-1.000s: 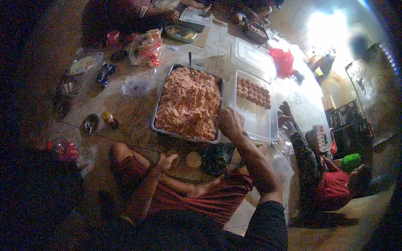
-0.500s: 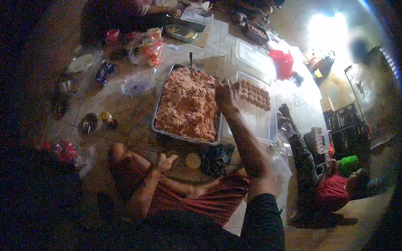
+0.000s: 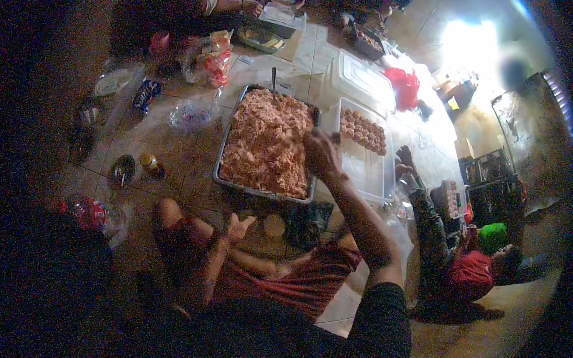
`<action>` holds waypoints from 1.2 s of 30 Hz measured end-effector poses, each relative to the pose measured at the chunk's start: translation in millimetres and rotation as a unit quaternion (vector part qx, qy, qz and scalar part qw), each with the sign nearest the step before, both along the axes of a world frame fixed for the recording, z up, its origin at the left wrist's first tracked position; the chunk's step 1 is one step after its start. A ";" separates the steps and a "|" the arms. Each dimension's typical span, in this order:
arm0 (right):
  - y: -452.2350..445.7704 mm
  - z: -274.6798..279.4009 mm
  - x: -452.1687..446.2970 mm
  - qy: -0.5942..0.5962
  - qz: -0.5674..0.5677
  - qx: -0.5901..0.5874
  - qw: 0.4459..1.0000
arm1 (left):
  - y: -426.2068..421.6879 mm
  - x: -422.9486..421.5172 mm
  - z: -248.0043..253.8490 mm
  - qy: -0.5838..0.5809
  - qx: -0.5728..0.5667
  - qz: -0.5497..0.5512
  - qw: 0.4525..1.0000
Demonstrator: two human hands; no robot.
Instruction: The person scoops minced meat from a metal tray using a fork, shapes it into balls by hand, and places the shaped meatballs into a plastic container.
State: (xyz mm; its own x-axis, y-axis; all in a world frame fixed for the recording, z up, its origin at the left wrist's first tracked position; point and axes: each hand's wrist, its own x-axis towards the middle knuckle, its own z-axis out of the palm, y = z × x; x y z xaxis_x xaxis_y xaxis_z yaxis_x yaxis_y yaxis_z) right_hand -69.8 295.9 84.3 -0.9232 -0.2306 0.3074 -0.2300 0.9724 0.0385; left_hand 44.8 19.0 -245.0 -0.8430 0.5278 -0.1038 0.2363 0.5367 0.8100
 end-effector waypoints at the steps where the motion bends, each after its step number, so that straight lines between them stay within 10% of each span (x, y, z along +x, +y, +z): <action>1: 1.4 -0.5 -7.8 -0.001 -0.001 -0.002 1.000 | 0.0 -1.0 -2.1 -0.032 0.011 0.009 0.999; 6: 44.4 -78.4 -79.5 0.087 -0.048 -0.038 0.994 | 0.3 -8.1 -15.8 -0.108 0.016 0.036 0.993; 11: -5.3 -24.2 -44.2 0.005 0.044 -0.117 0.992 | 3.0 -5.7 -52.8 -0.234 0.140 0.206 0.940; 15: 8.7 -22.8 -15.6 -0.045 0.156 -0.111 0.980 | 8.2 -2.6 -37.8 0.272 0.025 0.020 0.962; 20: -37.8 10.0 31.0 0.010 0.034 -0.147 0.989 | -0.6 0.5 -37.7 0.410 -0.053 -0.053 0.909; 23: -64.3 5.4 50.1 -0.041 -0.080 -0.300 0.950 | 1.6 0.9 -7.1 0.000 0.039 0.014 0.999; 27: -26.6 -103.4 76.1 -0.044 -0.016 -0.299 0.953 | 4.2 0.9 54.0 -0.358 0.197 0.149 0.901; 29: -43.5 -105.0 85.5 0.029 -0.003 -0.236 0.971 | 0.2 8.4 55.1 -0.424 0.375 0.166 0.808; 34: -22.8 -56.9 123.4 -0.123 -0.082 -0.258 0.955 | -15.2 4.3 141.1 -0.284 0.168 0.209 0.920; 36: -40.7 -3.4 122.7 -0.181 -0.127 -0.096 0.971 | -16.2 4.0 127.0 -0.246 0.127 0.182 0.944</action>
